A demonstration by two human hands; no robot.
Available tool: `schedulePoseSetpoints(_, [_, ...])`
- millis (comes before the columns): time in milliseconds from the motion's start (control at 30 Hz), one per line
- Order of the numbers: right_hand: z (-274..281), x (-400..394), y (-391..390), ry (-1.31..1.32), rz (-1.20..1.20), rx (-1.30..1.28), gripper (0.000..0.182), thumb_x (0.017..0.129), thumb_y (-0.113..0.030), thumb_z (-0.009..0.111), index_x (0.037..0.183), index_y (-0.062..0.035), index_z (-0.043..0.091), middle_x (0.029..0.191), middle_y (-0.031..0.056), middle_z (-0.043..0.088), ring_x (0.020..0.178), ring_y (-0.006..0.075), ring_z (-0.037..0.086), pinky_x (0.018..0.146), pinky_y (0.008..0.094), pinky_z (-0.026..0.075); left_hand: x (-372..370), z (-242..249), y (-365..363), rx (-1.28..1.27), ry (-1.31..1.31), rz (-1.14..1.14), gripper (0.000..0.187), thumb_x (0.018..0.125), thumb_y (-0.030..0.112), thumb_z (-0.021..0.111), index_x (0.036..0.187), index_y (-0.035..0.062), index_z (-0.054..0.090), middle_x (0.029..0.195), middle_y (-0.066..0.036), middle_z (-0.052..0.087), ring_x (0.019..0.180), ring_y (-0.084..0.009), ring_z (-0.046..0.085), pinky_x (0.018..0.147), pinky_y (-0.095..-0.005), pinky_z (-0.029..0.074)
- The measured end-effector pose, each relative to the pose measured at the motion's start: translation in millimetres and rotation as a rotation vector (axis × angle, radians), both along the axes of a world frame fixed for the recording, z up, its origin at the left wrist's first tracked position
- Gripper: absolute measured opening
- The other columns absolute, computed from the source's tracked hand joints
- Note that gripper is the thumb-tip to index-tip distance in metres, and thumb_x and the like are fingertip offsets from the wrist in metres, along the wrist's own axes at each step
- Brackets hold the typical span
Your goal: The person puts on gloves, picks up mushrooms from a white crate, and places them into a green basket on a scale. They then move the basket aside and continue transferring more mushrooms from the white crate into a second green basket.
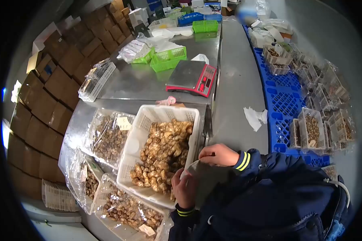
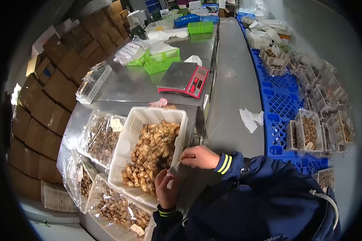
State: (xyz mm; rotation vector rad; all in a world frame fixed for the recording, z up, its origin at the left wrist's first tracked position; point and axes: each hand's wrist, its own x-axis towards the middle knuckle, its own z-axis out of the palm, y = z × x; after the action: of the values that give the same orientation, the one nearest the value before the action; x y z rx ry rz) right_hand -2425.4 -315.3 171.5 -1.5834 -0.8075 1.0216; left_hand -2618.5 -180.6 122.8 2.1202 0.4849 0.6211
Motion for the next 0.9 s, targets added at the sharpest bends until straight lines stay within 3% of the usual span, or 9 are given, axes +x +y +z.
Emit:
schedulePoseSetpoints(33, [-4,19,-4,-0.01,0.0,0.007,0.02,0.088,-0.019,0.063,0.1,-0.0031,0.064,0.079,0.0036,0.064,0.067,0.0107,0.058,0.062,0.0251,0.048,23,17,-10,0.201,-0.006,0.018,0.014,0.078,0.005,0.069,0.091,0.0012,0.064,0.105,-0.013,0.059,0.095,-0.0246,0.059,0.074,-0.03,0.049])
schedulePoseSetpoints(100, [-15,43,-11,-0.81,-0.46,0.277,0.019,0.085,-0.018,0.064,0.097,-0.0032,0.064,0.084,0.0094,0.065,0.07,0.0193,0.064,0.061,0.03,0.051,67,29,-26,0.396,0.019,0.053,0.011,0.079,0.003,0.068,0.088,0.0004,0.064,0.105,-0.013,0.059,0.093,-0.021,0.06,0.072,-0.0273,0.051])
schedulePoseSetpoints(167, [-9,63,-33,-0.546,-0.531,0.31,0.018,0.085,-0.015,0.065,0.098,-0.0026,0.064,0.089,0.0108,0.065,0.077,0.0196,0.065,0.071,0.0306,0.051,98,24,-44,-0.007,-0.102,0.126,0.018,0.073,0.007,0.071,0.09,0.0039,0.066,0.099,-0.015,0.059,0.091,-0.0318,0.058,0.077,-0.0362,0.047])
schedulePoseSetpoints(300, [-11,76,-71,-0.022,-0.283,0.203,0.024,0.088,-0.02,0.064,0.101,-0.0006,0.061,0.086,0.0061,0.066,0.076,0.0086,0.059,0.069,0.0255,0.048,168,5,-83,-0.022,-0.051,0.067,0.024,0.071,0.009,0.073,0.094,0.0075,0.067,0.097,-0.008,0.061,0.089,-0.0277,0.06,0.075,-0.0363,0.05])
schedulePoseSetpoints(500, [-42,132,-104,-0.079,-0.633,0.22,0.018,0.088,-0.014,0.063,0.101,-0.002,0.061,0.086,0.0069,0.065,0.075,0.0098,0.06,0.067,0.0268,0.049,234,13,-136,0.092,0.008,-0.115,0.022,0.08,0.008,0.065,0.103,0.0088,0.066,0.101,-0.01,0.058,0.084,-0.0288,0.062,0.069,-0.0349,0.051])
schedulePoseSetpoints(767, [-81,205,-115,-0.922,-0.784,0.152,0.013,0.075,0.001,0.066,0.087,-0.002,0.064,0.085,0.0113,0.062,0.076,0.0295,0.062,0.066,0.0356,0.051,307,-18,-134,0.142,0.411,-0.429,0.037,0.085,0.013,0.057,0.121,0.0082,0.053,0.072,-0.008,0.06,0.058,-0.0275,0.062,0.051,-0.0373,0.048])
schedulePoseSetpoints(833, [-84,228,-107,-1.127,-0.674,0.151,0.017,0.072,-0.001,0.068,0.088,-0.0059,0.065,0.088,0.0082,0.063,0.078,0.0258,0.062,0.065,0.0334,0.051,345,-21,-126,-0.735,0.421,-0.493,0.023,0.085,0.013,0.055,0.106,0.0051,0.058,0.061,-0.009,0.053,0.053,-0.0241,0.06,0.049,-0.0347,0.046])
schedulePoseSetpoints(867, [-86,235,-102,-1.057,-0.729,0.121,0.019,0.071,-0.001,0.068,0.089,-0.006,0.065,0.085,0.0081,0.061,0.077,0.0265,0.061,0.064,0.0334,0.051,363,-28,-113,-0.696,0.308,-0.679,0.014,0.089,0.014,0.048,0.086,0.0028,0.056,0.053,-0.005,0.044,0.046,-0.0188,0.053,0.045,-0.0317,0.041])
schedulePoseSetpoints(900, [-84,242,-95,-1.022,-0.763,0.105,0.019,0.071,-0.001,0.068,0.089,-0.0059,0.065,0.083,0.0083,0.061,0.076,0.0269,0.061,0.064,0.0338,0.05,378,-49,-105,-1.159,0.308,-0.693,0.023,0.092,0.014,0.042,0.074,0.0029,0.051,0.054,-0.003,0.041,0.045,-0.015,0.046,0.043,-0.0288,0.036])
